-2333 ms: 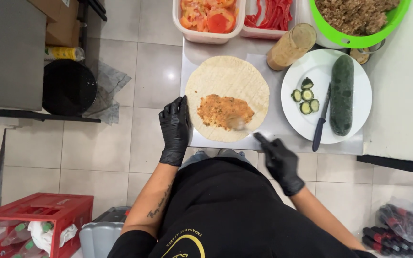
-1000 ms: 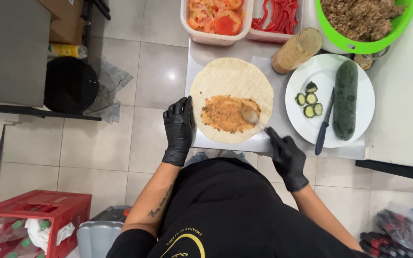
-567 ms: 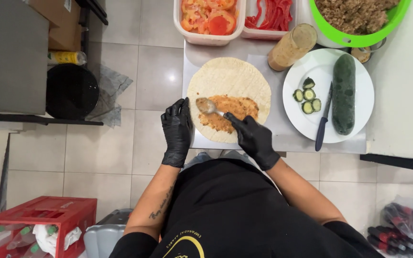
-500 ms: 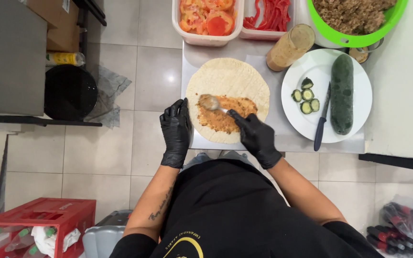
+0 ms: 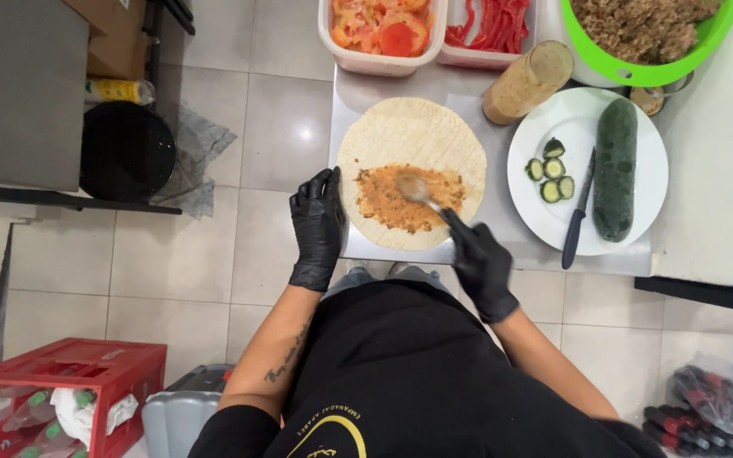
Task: Preparing a food wrap by slicing cucumber and adding ingredients to a tortilla.
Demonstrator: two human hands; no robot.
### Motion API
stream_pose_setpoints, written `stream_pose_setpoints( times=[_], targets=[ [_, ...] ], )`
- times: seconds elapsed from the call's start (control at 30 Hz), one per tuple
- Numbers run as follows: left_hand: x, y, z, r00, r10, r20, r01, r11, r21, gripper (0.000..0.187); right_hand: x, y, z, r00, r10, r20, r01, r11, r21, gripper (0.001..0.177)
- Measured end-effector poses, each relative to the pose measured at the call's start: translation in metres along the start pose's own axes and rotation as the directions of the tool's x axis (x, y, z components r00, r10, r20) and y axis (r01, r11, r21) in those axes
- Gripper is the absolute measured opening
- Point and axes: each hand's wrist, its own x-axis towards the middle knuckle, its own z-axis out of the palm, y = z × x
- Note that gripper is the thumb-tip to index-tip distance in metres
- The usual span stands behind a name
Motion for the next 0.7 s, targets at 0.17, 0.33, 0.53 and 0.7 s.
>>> stream_pose_setpoints(
  times=[0.17, 0.33, 0.53, 0.7],
  targets=[
    [-0.001, 0.001, -0.001, 1.0, 0.009, -0.006, -0.009, 1.0, 0.01, 0.053, 0.019, -0.034, 0.018, 0.987, -0.157, 0.031, 0.155, 0.986, 0.06, 0.043],
    [0.001, -0.001, 0.002, 1.0, -0.003, -0.001, 0.003, 1.0, 0.008, 0.052, -0.005, -0.014, 0.001, 0.948, -0.283, 0.146, 0.279, 0.959, 0.048, 0.051],
    [0.0, -0.002, 0.003, 0.999, 0.019, -0.032, -0.02, 1.0, -0.008, 0.054, -0.034, 0.054, -0.021, 0.949, -0.291, 0.122, 0.301, 0.951, -0.074, 0.054],
    [-0.002, -0.003, 0.003, 1.0, 0.016, -0.006, -0.016, 1.0, 0.015, 0.057, -0.018, 0.07, -0.039, 0.965, -0.24, 0.109, 0.259, 0.942, -0.214, 0.06]
  ],
)
